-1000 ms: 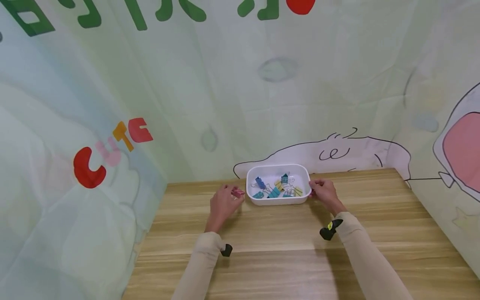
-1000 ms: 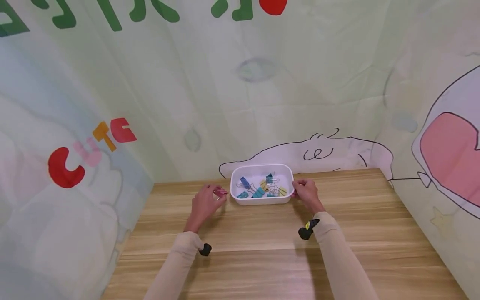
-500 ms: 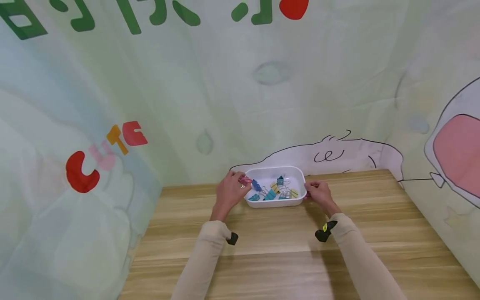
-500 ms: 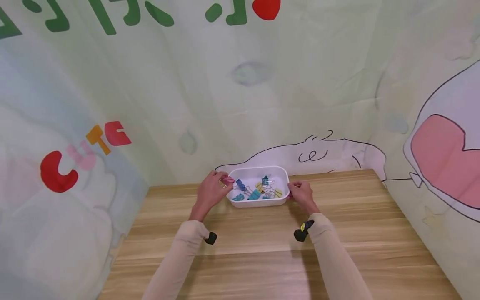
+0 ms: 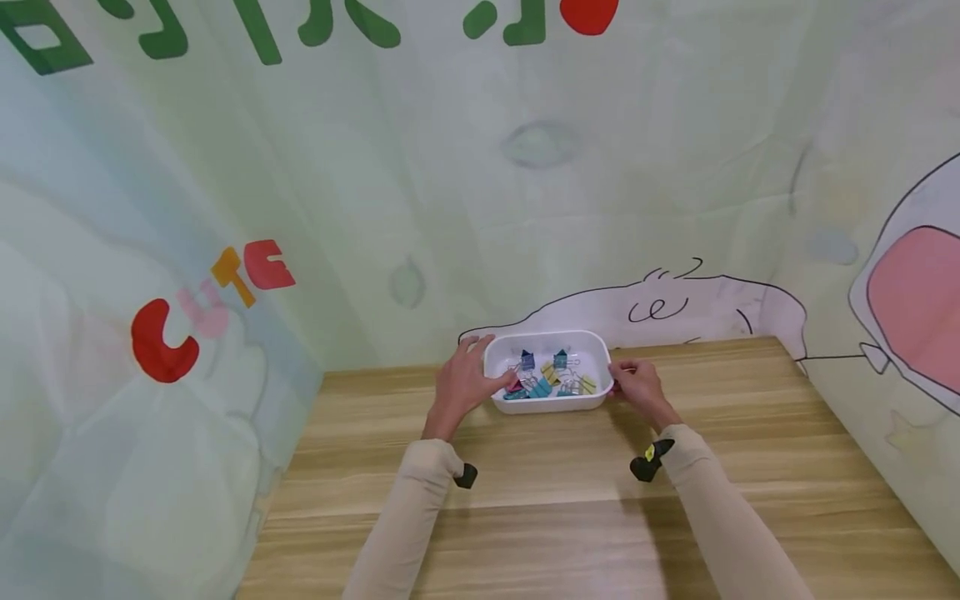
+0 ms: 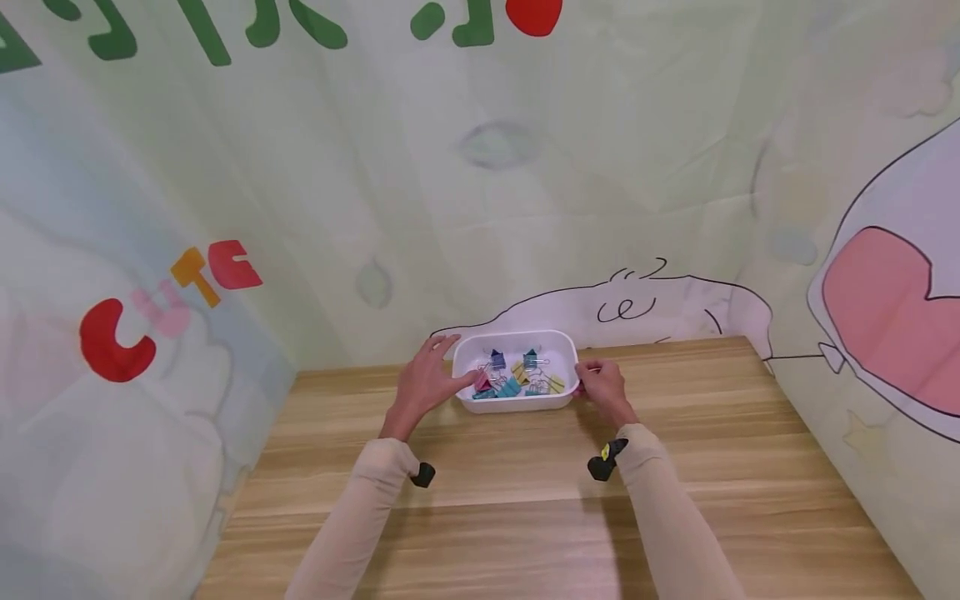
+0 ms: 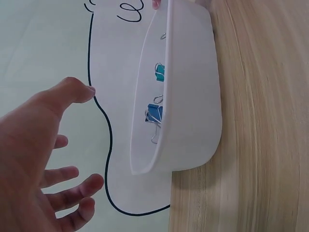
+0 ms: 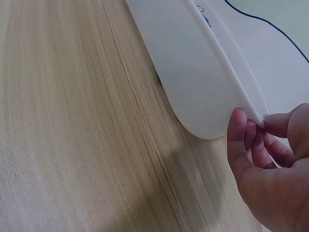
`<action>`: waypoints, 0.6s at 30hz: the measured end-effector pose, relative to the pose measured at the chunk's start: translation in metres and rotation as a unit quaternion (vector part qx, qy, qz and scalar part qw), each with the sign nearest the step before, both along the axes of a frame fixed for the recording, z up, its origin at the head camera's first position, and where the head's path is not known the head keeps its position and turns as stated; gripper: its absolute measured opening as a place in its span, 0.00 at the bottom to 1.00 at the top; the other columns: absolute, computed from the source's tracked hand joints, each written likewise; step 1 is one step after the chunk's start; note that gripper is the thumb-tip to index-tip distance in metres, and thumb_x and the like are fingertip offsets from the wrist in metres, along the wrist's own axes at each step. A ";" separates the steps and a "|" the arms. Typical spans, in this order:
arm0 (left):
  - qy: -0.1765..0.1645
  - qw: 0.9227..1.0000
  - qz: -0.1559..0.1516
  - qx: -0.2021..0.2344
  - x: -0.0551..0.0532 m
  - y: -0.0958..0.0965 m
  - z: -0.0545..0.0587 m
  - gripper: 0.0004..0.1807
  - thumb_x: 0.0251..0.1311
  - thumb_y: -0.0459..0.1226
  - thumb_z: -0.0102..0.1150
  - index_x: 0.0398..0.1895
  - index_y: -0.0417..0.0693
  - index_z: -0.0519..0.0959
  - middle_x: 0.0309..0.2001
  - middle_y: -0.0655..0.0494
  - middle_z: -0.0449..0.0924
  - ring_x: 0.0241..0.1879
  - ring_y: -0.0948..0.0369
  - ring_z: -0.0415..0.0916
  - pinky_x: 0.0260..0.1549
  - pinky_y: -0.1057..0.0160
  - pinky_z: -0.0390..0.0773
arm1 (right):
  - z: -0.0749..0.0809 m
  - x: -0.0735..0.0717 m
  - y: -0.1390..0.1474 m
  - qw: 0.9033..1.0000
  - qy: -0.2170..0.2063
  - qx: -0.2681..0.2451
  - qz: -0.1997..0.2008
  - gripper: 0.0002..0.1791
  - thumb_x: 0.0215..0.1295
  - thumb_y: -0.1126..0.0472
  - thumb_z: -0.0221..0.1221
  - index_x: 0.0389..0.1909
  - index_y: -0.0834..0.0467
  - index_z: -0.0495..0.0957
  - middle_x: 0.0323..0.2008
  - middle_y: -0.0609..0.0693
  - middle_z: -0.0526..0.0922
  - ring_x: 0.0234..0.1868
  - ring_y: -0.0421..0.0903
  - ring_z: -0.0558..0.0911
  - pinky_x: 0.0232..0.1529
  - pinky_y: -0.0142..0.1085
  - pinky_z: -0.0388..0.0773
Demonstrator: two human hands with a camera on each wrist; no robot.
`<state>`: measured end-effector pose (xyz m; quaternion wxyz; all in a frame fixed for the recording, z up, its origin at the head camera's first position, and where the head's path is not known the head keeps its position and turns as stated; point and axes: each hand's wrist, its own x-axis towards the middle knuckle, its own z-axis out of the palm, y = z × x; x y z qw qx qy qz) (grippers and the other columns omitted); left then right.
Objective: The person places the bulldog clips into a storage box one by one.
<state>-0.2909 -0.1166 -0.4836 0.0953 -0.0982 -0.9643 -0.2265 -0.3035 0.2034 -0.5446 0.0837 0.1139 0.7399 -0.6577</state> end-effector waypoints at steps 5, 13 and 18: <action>0.014 1.000 0.001 -0.008 0.000 0.000 -0.002 0.44 0.56 0.64 0.67 0.74 0.55 0.72 0.70 0.47 0.71 0.51 0.45 0.81 0.42 0.45 0.84 | 0.001 0.000 0.004 1.000 0.001 0.001 0.005 0.21 0.82 0.61 0.51 0.63 0.74 0.69 0.48 0.65 0.76 0.33 0.40 0.81 0.44 0.36 0.87; 0.021 1.000 -0.003 -0.018 0.007 0.008 -0.005 0.42 0.58 0.64 0.64 0.72 0.54 0.74 0.68 0.45 0.73 0.56 0.43 0.77 0.48 0.42 0.83 | -0.005 0.006 0.017 0.999 0.007 0.023 0.037 0.28 0.82 0.51 0.51 0.66 0.71 0.67 0.54 0.68 0.76 0.40 0.45 0.82 0.43 0.35 0.86; 0.028 0.998 -0.011 -0.061 0.016 0.011 -0.006 0.40 0.59 0.63 0.62 0.73 0.56 0.74 0.68 0.47 0.72 0.56 0.46 0.72 0.50 0.44 0.80 | 0.000 0.013 0.018 0.993 0.034 0.103 0.050 0.42 0.76 0.34 0.52 0.73 0.64 0.61 0.61 0.69 0.73 0.52 0.58 0.79 0.50 0.46 0.84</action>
